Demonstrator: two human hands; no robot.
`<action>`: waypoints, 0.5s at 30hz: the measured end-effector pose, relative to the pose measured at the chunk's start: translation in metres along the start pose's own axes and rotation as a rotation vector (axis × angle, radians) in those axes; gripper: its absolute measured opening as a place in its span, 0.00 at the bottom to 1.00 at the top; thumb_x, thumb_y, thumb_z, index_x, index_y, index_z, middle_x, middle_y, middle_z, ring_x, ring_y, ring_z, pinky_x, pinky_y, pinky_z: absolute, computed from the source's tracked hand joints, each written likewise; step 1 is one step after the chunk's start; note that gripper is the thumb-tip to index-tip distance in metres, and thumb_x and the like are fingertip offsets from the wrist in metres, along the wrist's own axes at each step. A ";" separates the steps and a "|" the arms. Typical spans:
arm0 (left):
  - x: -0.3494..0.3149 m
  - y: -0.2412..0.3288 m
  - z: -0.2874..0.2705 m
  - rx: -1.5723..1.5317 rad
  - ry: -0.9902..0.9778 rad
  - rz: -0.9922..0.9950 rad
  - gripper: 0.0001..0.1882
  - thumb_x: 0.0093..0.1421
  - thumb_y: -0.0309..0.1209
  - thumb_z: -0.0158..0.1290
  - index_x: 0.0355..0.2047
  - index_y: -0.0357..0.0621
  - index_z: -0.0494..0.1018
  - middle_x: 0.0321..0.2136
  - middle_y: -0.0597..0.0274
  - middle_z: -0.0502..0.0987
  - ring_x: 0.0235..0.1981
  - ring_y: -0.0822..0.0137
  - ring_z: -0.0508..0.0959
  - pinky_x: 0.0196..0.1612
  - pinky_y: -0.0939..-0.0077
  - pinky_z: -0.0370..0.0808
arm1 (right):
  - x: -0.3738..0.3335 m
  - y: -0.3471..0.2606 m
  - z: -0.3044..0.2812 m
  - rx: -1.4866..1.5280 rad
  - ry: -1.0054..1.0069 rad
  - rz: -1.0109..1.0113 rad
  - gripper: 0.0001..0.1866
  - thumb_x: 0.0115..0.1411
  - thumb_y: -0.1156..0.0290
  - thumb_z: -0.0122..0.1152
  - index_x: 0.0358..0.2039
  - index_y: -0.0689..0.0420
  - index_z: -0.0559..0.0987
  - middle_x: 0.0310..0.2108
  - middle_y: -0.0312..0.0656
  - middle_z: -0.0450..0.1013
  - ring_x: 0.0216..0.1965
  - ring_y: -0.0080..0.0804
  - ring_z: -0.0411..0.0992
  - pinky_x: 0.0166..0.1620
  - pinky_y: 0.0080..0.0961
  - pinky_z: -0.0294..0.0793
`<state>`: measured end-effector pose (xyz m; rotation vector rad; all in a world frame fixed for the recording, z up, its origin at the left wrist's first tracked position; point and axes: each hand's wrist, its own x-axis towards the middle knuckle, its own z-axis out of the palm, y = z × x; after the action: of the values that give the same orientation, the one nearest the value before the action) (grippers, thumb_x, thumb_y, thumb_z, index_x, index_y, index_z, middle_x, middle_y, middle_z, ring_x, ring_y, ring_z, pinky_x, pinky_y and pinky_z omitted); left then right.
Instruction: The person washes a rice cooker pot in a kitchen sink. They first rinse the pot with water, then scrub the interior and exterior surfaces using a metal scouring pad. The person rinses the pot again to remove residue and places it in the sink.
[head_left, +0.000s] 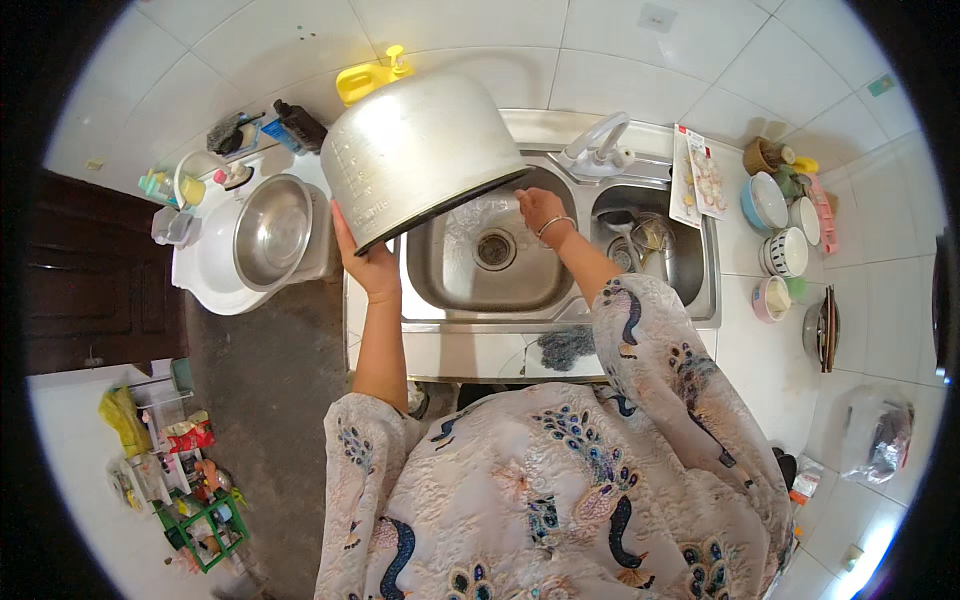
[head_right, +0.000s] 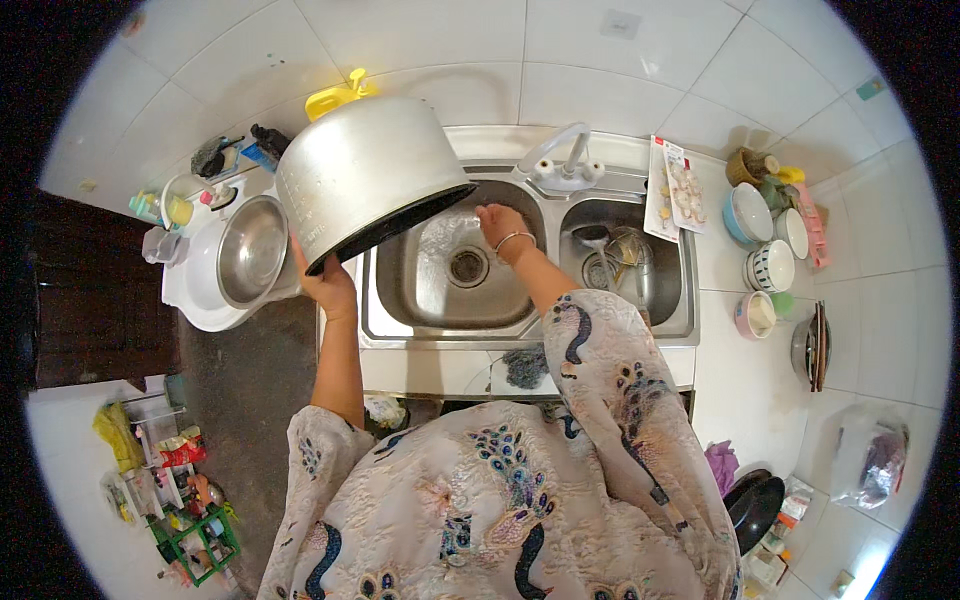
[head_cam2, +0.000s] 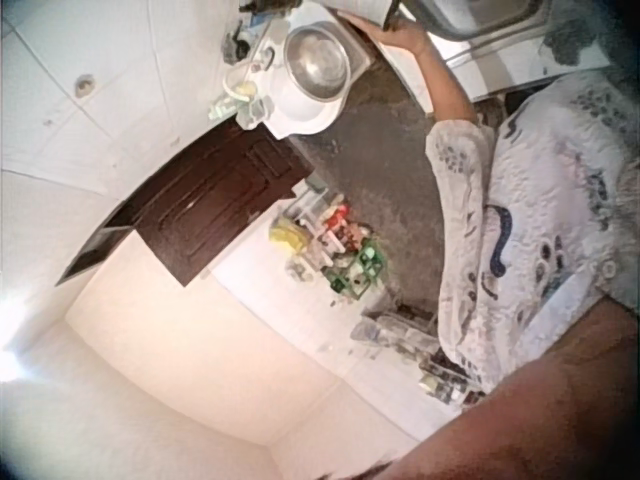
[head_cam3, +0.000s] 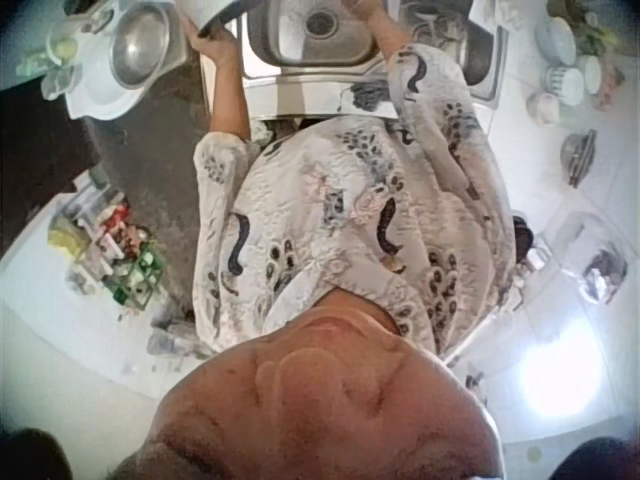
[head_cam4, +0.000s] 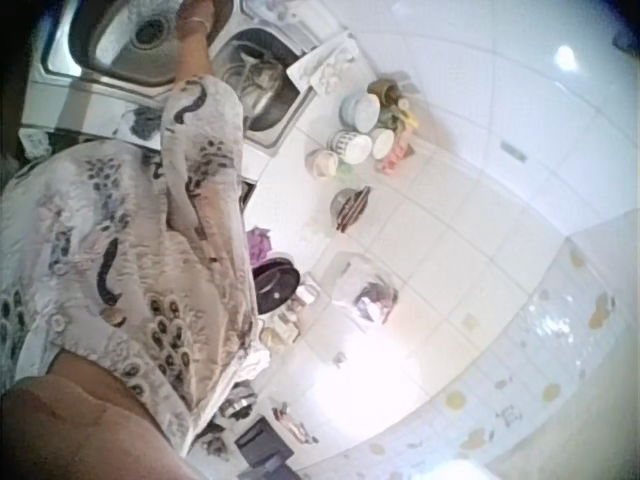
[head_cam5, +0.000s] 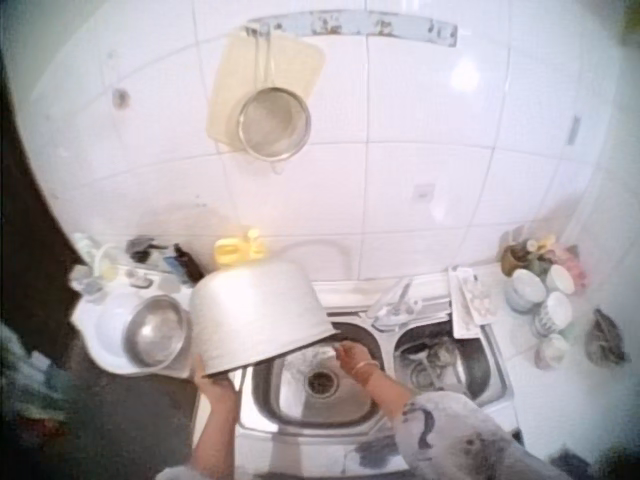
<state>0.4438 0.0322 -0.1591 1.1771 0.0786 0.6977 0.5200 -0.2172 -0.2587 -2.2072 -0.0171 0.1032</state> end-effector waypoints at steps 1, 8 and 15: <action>-0.002 0.000 0.001 -0.023 0.008 -0.026 0.24 0.64 0.31 0.38 0.60 0.46 0.54 0.58 0.64 0.57 0.57 0.65 0.61 0.58 0.66 0.59 | 0.000 0.006 0.001 -0.101 0.043 -0.090 0.21 0.59 0.56 0.48 0.19 0.61 0.73 0.20 0.50 0.72 0.24 0.48 0.71 0.32 0.35 0.70; -0.012 -0.013 -0.008 0.188 -0.076 0.098 0.26 0.62 0.30 0.43 0.60 0.43 0.54 0.57 0.63 0.57 0.56 0.63 0.61 0.57 0.67 0.61 | -0.010 0.043 -0.022 -0.330 -0.082 -0.003 0.18 0.59 0.57 0.47 0.28 0.61 0.73 0.29 0.56 0.72 0.34 0.55 0.69 0.39 0.42 0.68; -0.017 -0.059 -0.040 0.287 -0.033 0.069 0.29 0.57 0.20 0.48 0.59 0.37 0.54 0.56 0.59 0.60 0.54 0.66 0.62 0.56 0.74 0.60 | -0.007 0.043 -0.064 -0.399 -0.026 -0.456 0.21 0.54 0.65 0.54 0.49 0.53 0.67 0.56 0.51 0.58 0.56 0.47 0.59 0.54 0.36 0.62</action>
<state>0.4416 0.0437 -0.2316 1.4714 0.1138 0.7440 0.5167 -0.2941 -0.2548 -2.5371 -0.5970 -0.1378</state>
